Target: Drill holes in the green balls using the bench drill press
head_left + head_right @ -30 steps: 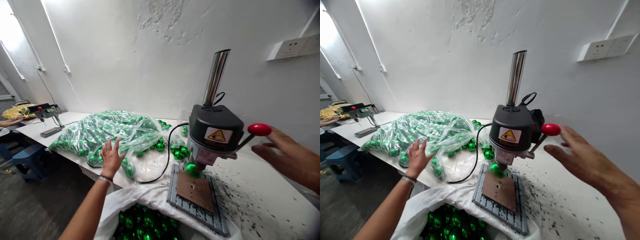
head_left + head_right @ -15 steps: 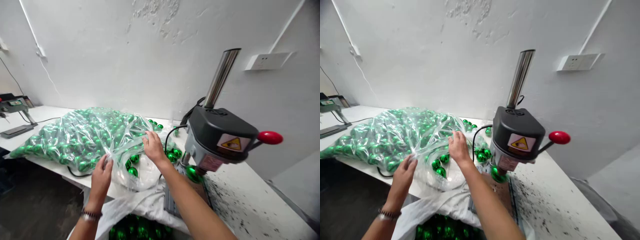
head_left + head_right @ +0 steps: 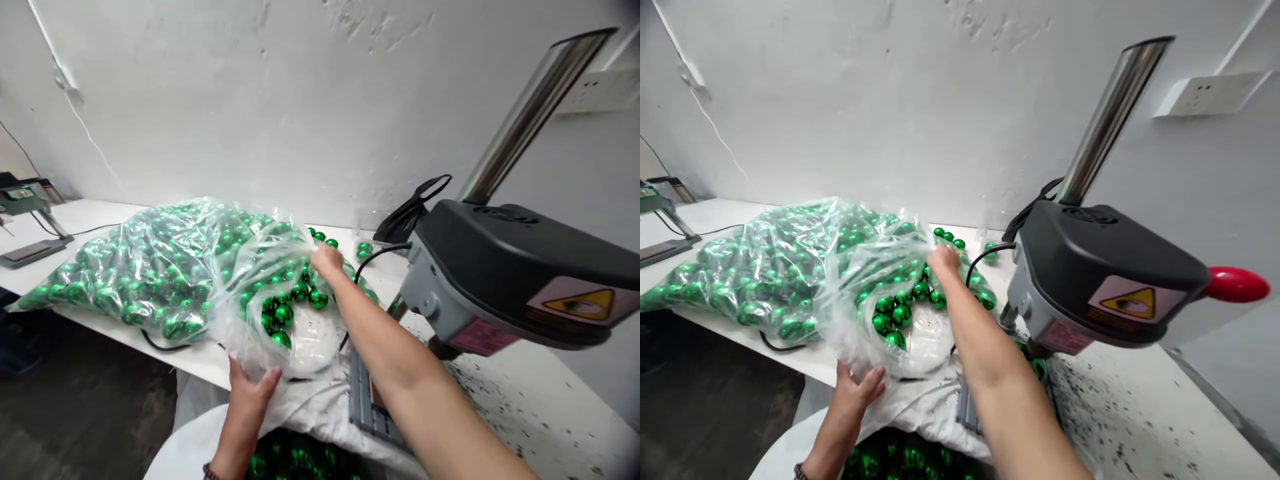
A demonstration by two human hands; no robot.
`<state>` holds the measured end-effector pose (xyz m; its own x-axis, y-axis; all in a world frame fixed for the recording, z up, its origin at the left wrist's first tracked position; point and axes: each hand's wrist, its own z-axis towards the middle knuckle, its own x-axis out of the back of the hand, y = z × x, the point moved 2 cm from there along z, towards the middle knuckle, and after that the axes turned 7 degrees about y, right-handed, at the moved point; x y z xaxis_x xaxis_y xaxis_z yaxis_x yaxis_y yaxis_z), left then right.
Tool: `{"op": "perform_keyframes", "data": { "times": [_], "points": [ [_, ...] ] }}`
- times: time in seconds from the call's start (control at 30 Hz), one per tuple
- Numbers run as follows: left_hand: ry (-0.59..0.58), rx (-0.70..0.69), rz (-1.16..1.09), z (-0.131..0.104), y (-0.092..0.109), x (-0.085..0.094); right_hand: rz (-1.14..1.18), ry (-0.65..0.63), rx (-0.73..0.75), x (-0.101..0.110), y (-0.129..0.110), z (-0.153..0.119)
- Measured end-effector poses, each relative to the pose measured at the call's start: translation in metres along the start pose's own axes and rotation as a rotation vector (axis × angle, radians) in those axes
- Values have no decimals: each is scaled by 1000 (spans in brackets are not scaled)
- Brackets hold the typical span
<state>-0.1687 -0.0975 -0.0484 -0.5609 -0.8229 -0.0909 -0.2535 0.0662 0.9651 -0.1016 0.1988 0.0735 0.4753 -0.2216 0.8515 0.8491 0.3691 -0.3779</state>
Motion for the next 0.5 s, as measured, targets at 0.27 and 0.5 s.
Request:
{"op": "perform_keyframes", "data": {
  "times": [0.27,0.5],
  "points": [
    [-164,118,-210,-27,19,-23,341,98,152,44,-33,-21],
    [-108,53,-72,-38,-5,-17,515,60,212,52,-37,-63]
  ]
}}
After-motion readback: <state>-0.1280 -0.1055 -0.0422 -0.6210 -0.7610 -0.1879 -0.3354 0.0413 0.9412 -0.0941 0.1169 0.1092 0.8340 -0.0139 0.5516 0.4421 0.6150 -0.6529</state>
